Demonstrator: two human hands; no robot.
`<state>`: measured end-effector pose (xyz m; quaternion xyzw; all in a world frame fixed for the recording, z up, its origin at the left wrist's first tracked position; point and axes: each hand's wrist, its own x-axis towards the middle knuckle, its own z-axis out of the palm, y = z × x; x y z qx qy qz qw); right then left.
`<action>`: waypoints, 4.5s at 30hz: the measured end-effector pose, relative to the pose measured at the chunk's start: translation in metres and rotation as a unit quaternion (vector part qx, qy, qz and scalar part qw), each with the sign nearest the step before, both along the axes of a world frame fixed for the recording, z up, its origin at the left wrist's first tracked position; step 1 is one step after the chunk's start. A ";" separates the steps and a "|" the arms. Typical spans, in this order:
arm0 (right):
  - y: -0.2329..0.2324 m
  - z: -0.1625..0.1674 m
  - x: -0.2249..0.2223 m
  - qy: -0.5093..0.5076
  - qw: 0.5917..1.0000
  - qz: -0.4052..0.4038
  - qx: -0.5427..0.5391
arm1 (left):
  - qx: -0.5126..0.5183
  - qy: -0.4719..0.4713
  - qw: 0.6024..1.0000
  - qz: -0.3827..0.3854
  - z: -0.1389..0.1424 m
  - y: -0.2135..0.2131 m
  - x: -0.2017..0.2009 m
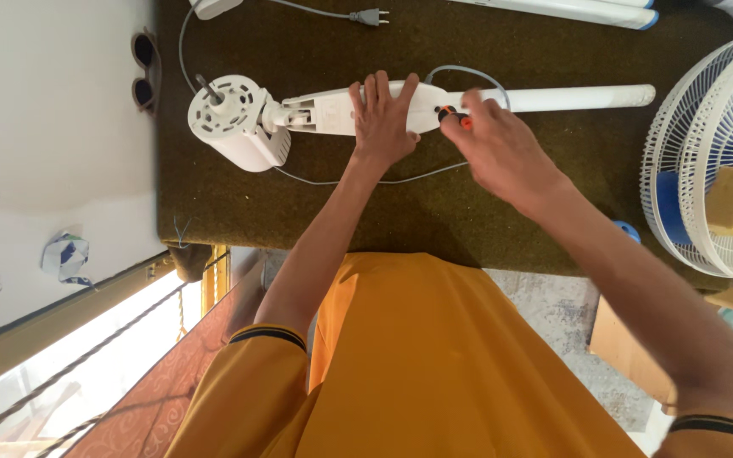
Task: The person services a disassembled pedestal fan, using a screwdriver to unscrew and remove the rear motor cover and other fan components. They handle the fan grille, housing parts, and a sponge, then reposition the fan body and continue unscrewing screws from the housing.
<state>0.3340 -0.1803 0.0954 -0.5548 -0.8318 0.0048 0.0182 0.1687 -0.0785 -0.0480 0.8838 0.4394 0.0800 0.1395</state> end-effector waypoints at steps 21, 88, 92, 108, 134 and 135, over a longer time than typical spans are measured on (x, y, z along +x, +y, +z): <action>0.012 -0.018 -0.011 0.147 0.969 -0.193 -0.044 | 0.085 0.026 0.995 -0.033 -0.007 0.001 -0.005; 0.007 -0.010 -0.011 0.060 0.971 -0.232 -0.012 | 0.205 0.148 0.966 -0.061 -0.018 0.005 0.012; 0.007 0.006 -0.008 0.173 0.966 -0.173 -0.080 | 0.196 0.148 0.967 -0.062 -0.014 0.007 0.013; 0.006 -0.008 0.020 -0.062 0.998 0.010 0.031 | 0.178 0.159 0.968 -0.082 -0.012 0.008 0.010; 0.024 -0.022 0.014 -0.036 0.988 -0.114 -0.102 | 0.183 0.128 0.973 -0.060 0.003 0.007 0.011; 0.025 -0.024 0.012 -0.034 0.980 -0.150 -0.124 | 0.188 0.122 0.973 -0.058 0.004 0.008 0.011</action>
